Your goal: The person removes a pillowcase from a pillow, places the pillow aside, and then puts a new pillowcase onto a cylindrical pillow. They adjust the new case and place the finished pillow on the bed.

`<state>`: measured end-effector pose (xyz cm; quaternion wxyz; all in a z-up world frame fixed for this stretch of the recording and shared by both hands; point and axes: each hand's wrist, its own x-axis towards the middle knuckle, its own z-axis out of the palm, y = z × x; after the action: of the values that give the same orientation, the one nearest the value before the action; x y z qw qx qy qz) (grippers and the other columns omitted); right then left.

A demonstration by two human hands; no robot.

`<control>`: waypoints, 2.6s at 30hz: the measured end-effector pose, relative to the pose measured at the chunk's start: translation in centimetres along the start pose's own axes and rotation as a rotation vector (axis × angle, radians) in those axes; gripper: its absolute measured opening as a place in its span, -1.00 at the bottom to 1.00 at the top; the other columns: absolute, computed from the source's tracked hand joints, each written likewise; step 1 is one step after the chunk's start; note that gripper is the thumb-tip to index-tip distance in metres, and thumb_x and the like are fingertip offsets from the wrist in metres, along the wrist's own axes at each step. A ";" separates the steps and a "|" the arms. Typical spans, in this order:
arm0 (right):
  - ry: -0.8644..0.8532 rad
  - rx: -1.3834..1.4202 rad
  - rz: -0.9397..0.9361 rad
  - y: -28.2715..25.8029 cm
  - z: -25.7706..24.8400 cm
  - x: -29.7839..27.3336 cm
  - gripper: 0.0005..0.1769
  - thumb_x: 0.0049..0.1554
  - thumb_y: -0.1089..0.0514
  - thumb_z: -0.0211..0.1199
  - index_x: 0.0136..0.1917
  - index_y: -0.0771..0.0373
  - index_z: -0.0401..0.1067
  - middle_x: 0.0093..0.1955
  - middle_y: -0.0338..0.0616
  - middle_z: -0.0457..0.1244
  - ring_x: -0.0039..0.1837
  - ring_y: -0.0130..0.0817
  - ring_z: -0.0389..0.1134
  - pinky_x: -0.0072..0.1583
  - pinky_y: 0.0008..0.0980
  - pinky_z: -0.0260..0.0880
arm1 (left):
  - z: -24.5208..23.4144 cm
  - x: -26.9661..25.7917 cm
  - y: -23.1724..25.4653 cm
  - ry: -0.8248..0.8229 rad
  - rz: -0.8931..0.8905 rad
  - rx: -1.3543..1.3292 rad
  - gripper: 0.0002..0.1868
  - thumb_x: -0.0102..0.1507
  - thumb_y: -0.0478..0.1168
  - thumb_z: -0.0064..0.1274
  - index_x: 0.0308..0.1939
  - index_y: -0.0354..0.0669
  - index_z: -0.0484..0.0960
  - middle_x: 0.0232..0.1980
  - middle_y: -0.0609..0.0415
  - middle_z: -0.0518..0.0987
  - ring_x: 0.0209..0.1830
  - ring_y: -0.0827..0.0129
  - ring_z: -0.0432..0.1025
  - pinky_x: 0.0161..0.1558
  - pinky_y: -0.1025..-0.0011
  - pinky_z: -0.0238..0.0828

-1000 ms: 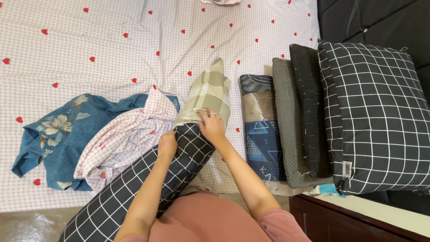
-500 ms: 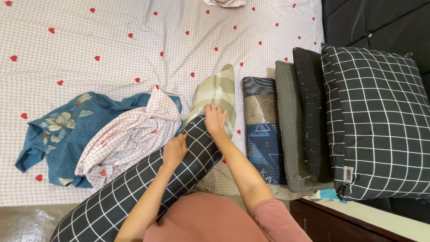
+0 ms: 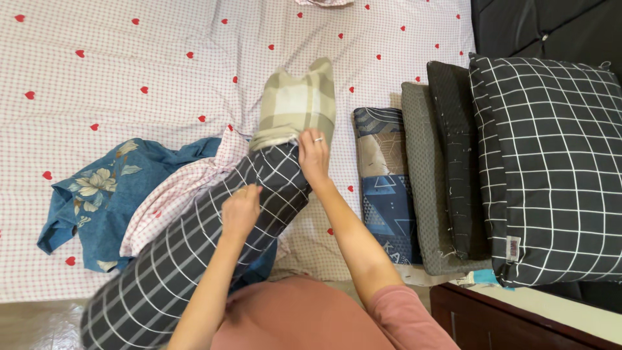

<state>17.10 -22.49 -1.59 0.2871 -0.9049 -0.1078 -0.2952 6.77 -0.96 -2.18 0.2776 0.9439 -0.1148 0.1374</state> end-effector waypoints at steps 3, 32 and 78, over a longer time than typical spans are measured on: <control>-0.069 -0.054 0.106 2.3 1.9 -3.6 -0.84 0.17 0.36 0.17 0.05 0.32 0.34 0.06 0.08 0.26 0.07 0.16 0.24 0.11 0.04 0.30 | 3.6 -2.4 -0.1 -0.143 0.047 -0.121 -0.93 0.23 -0.32 0.00 -0.24 -0.16 0.60 -0.29 -0.04 0.62 -0.34 0.04 0.55 -0.38 0.13 0.46; -0.353 -0.620 -0.067 5.9 2.8 -10.1 -0.76 0.20 -0.03 0.23 0.08 0.06 0.41 0.06 -0.22 0.33 0.10 -0.16 0.30 0.02 0.02 0.18 | 11.9 -4.8 -3.4 -0.258 -0.118 -0.378 -0.81 0.30 -0.31 -0.10 -0.27 -0.34 0.61 -0.30 -0.40 0.60 -0.29 -0.26 0.53 -0.20 -0.05 0.46; -0.475 -0.142 0.153 -5.0 -3.3 -5.9 -0.33 -0.03 -0.06 0.44 0.31 0.12 0.36 0.21 0.10 0.19 0.14 0.20 0.24 -0.01 0.09 0.37 | 5.6 -1.7 -3.6 -0.395 -0.524 -0.094 -0.42 0.33 0.28 -0.09 -0.24 -0.15 0.75 -0.30 -0.35 0.63 -0.18 -0.24 0.54 -0.08 -0.05 0.46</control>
<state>8.97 -20.56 -0.65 0.2108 -0.9723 -0.0826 -0.0586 7.28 -0.90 -9.01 0.3190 0.9359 0.0740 -0.1300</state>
